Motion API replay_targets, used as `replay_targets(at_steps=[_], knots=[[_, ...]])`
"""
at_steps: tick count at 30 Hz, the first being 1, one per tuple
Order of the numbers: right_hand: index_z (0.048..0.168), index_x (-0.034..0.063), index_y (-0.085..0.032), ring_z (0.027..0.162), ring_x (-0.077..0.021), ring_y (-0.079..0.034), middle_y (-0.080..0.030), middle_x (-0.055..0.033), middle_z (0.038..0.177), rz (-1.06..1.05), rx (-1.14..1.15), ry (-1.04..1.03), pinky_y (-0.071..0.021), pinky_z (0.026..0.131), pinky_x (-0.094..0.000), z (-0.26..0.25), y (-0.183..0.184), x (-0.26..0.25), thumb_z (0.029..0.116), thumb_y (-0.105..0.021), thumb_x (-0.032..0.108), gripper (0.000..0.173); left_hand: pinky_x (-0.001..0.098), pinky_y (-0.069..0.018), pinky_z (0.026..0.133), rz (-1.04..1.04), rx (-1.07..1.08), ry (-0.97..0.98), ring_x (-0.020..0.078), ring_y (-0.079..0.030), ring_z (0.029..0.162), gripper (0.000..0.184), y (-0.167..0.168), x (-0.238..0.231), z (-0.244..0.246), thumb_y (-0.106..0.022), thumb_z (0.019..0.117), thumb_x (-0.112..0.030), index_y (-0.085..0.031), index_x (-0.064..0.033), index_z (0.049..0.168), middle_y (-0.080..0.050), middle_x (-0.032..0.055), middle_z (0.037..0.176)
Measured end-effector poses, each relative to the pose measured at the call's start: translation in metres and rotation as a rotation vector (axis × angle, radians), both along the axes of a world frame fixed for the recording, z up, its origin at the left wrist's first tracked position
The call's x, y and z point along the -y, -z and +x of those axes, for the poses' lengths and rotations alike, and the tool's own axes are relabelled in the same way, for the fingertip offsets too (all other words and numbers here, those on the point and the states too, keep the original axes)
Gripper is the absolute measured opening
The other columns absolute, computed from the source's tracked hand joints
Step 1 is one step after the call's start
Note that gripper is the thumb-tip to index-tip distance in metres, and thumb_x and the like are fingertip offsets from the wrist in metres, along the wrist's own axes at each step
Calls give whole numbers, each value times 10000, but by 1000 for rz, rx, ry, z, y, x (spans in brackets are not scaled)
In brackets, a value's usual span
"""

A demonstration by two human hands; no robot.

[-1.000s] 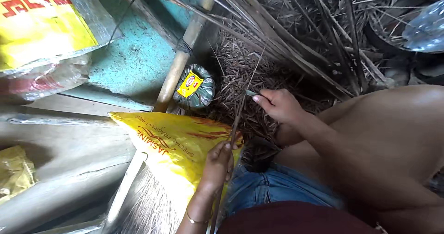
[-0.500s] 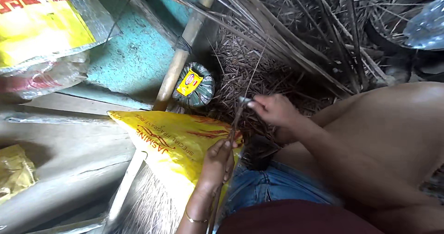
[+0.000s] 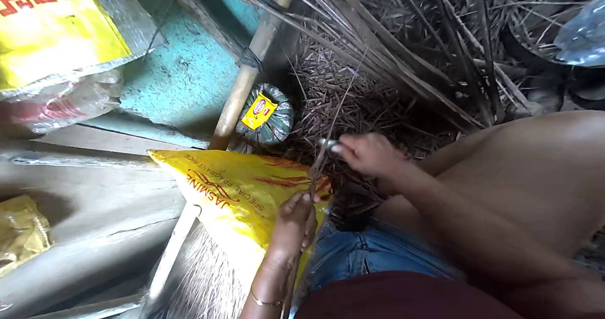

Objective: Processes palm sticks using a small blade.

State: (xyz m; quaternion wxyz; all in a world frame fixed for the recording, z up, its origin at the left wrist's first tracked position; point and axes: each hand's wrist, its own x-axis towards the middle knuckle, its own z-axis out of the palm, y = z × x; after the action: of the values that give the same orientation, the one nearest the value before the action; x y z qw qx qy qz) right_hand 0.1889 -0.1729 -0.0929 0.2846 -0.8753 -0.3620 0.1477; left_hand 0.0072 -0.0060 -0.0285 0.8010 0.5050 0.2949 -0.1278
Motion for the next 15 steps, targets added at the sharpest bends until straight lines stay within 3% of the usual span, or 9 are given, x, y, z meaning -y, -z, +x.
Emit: replay_targets(at_steps=[1, 5, 10, 12, 15], knots=[[875, 44, -634, 623, -360, -636, -592, -139, 658, -22, -21, 101, -482, 545, -568, 9, -1, 3, 1076, -462, 420, 459, 142, -316, 332, -16, -1, -1, -10, -334, 349, 328, 0, 1, -1, -269, 1104, -136, -586, -53, 1082, -356, -90, 503], [837, 74, -584, 542, -229, -507, -475, -57, 612, 153, -155, 279, -406, 514, -446, 10, -10, 3, 1098, -448, 379, 424, 134, -326, 327, -116, 2, -30, -19, -344, 341, 337, 1, 0, 1, -248, 1104, -147, -571, -53, 1087, -352, -96, 499], [1069, 71, -689, 619, -142, -574, -594, -31, 713, 336, -423, -28, -505, 584, -390, -28, -16, -10, 1070, -486, 282, 293, 125, -332, 324, -257, 2, -58, -21, -351, 340, 340, 3, -3, 2, -217, 1113, -176, -541, -72, 1110, -364, -100, 516], [1058, 63, -686, 659, -134, -594, -602, -28, 723, 356, -376, -155, -509, 621, -373, -39, -8, -16, 1075, -459, 291, 323, 121, -339, 321, -325, 18, -72, -26, -355, 335, 333, 5, -4, 2, -212, 1119, -195, -526, -84, 1120, -365, -102, 517], [1118, 74, -718, 693, -206, -644, -659, -67, 766, 323, -257, -116, -538, 642, -465, -33, 2, -15, 1079, -436, 319, 376, 121, -346, 325, -361, 12, -70, -23, -364, 338, 330, 3, -5, -4, -223, 1117, -199, -533, -86, 1121, -367, -102, 521]])
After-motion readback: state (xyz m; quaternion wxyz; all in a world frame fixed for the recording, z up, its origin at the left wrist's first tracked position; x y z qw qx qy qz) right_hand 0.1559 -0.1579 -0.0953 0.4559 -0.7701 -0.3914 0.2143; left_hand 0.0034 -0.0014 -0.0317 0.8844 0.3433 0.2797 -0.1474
